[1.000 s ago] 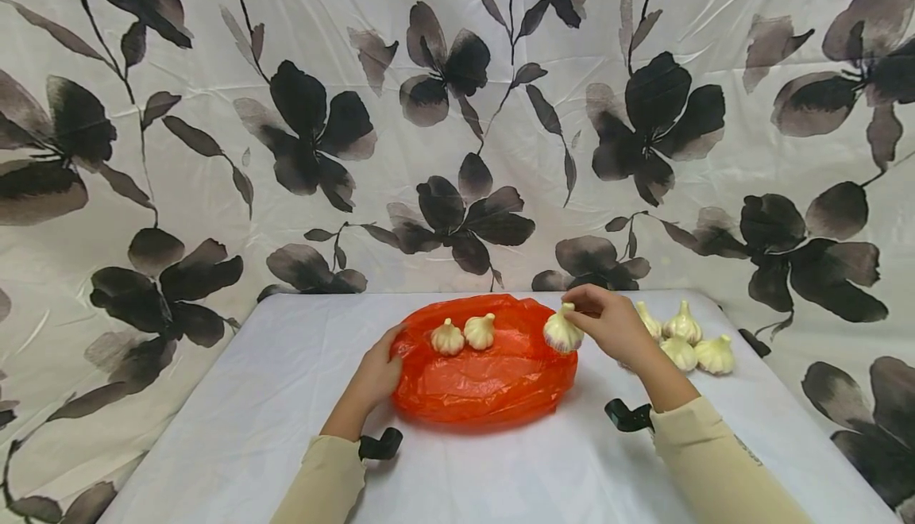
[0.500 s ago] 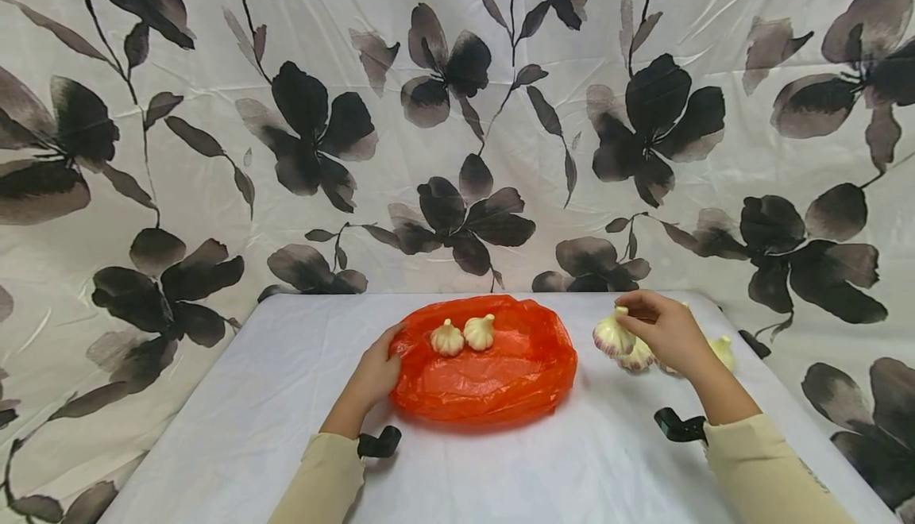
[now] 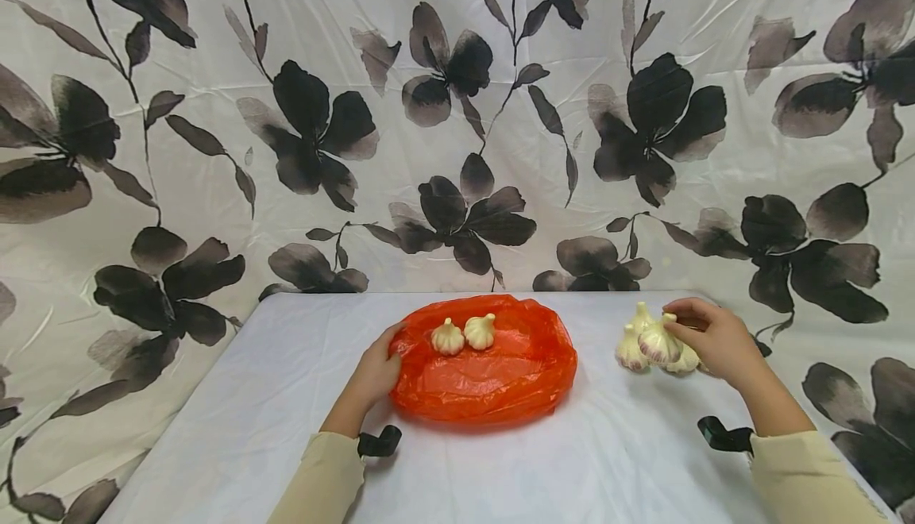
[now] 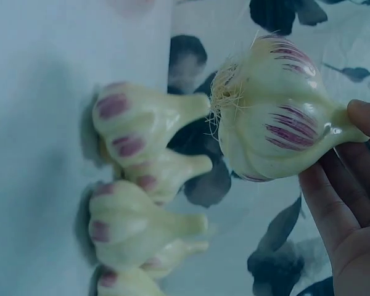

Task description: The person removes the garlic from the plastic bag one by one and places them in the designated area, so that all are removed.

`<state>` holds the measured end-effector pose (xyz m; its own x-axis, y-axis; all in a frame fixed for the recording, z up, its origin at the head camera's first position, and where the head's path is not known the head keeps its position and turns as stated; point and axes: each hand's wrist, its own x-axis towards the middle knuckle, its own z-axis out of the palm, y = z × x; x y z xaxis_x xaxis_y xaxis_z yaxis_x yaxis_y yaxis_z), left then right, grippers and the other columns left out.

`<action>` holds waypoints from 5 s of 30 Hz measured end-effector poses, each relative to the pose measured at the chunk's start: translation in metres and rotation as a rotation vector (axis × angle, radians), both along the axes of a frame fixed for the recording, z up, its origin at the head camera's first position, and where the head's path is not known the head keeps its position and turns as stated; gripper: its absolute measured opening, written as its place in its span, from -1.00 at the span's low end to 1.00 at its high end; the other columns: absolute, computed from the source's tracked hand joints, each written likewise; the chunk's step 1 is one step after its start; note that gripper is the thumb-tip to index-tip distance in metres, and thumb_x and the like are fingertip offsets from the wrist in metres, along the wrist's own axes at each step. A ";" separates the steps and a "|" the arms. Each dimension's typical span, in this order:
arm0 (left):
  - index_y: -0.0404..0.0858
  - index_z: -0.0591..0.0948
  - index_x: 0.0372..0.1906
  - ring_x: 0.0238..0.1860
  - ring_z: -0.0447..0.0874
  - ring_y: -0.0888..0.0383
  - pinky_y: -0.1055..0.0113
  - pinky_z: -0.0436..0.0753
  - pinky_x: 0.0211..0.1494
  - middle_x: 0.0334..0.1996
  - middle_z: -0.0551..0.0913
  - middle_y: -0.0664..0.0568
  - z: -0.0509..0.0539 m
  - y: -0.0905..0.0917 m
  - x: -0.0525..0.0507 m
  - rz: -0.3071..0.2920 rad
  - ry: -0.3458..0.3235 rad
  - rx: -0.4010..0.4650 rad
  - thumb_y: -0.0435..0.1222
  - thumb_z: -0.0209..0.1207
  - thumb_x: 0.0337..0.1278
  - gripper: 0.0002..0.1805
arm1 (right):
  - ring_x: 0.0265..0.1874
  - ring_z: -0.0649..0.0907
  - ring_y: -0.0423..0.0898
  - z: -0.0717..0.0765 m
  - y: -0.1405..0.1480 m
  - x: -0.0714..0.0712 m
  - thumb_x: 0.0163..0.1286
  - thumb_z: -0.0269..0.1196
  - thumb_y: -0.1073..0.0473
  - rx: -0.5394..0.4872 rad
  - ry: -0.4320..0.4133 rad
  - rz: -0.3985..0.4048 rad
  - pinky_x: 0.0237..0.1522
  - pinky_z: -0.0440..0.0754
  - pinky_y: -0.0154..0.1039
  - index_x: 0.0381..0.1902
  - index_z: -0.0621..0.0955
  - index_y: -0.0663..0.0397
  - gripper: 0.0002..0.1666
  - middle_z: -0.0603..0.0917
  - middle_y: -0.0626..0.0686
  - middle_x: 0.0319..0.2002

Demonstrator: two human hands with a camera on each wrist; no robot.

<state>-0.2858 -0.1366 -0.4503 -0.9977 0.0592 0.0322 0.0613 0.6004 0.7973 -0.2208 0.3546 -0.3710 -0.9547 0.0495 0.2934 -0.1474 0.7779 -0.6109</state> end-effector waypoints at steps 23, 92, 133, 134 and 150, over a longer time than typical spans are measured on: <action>-0.15 0.21 0.47 0.41 0.27 -0.21 -0.18 0.26 0.44 0.42 0.31 -0.19 -0.002 -0.002 0.002 -0.005 0.042 0.002 -0.40 -0.12 0.26 -0.36 | -0.33 0.35 -0.76 -0.021 0.065 0.014 0.37 0.22 -0.06 0.016 -0.071 -0.054 -0.39 0.52 -0.52 0.09 0.56 0.24 -0.48 0.62 0.35 0.03; -0.08 0.18 0.49 0.41 0.27 -0.18 -0.20 0.31 0.39 0.45 0.26 -0.14 -0.006 -0.002 0.002 0.013 -0.017 0.019 -0.38 -0.12 0.30 -0.36 | -0.02 0.62 0.31 -0.026 0.071 0.006 0.39 0.21 0.06 0.118 -0.119 -0.060 -0.18 0.65 0.03 0.05 0.56 0.31 -0.56 0.64 0.38 0.00; -0.02 0.21 0.47 0.41 0.28 -0.19 -0.23 0.33 0.37 0.44 0.28 -0.13 -0.001 0.004 0.003 0.010 -0.027 0.019 -0.36 -0.07 0.30 -0.37 | -0.06 0.69 0.09 -0.019 -0.056 -0.049 0.32 0.27 0.18 -0.043 -0.061 0.178 0.00 0.68 0.01 0.00 0.61 0.13 -0.69 0.70 0.19 -0.04; -0.02 0.22 0.47 0.40 0.29 -0.19 -0.23 0.33 0.37 0.44 0.28 -0.14 -0.002 0.004 0.003 0.008 -0.020 0.016 -0.36 -0.07 0.30 -0.37 | -0.07 0.70 0.09 -0.020 -0.060 -0.051 0.32 0.27 0.19 -0.045 -0.054 0.184 0.00 0.69 0.00 0.00 0.61 0.12 -0.70 0.70 0.18 -0.05; 0.05 0.21 0.47 0.38 0.31 -0.17 -0.21 0.37 0.35 0.44 0.28 -0.11 -0.005 0.005 0.004 0.019 -0.027 0.007 -0.35 -0.04 0.31 -0.36 | -0.04 0.70 0.09 -0.023 -0.121 -0.070 0.28 0.29 0.23 -0.145 -0.033 0.243 0.00 0.69 -0.01 0.01 0.63 0.06 -0.68 0.71 0.15 -0.03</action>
<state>-0.2817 -0.1318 -0.4553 -0.9992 0.0405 0.0059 0.0289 0.5957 0.8027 -0.2905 0.2340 -0.3936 -0.9526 -0.1426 0.2687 -0.2970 0.6263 -0.7208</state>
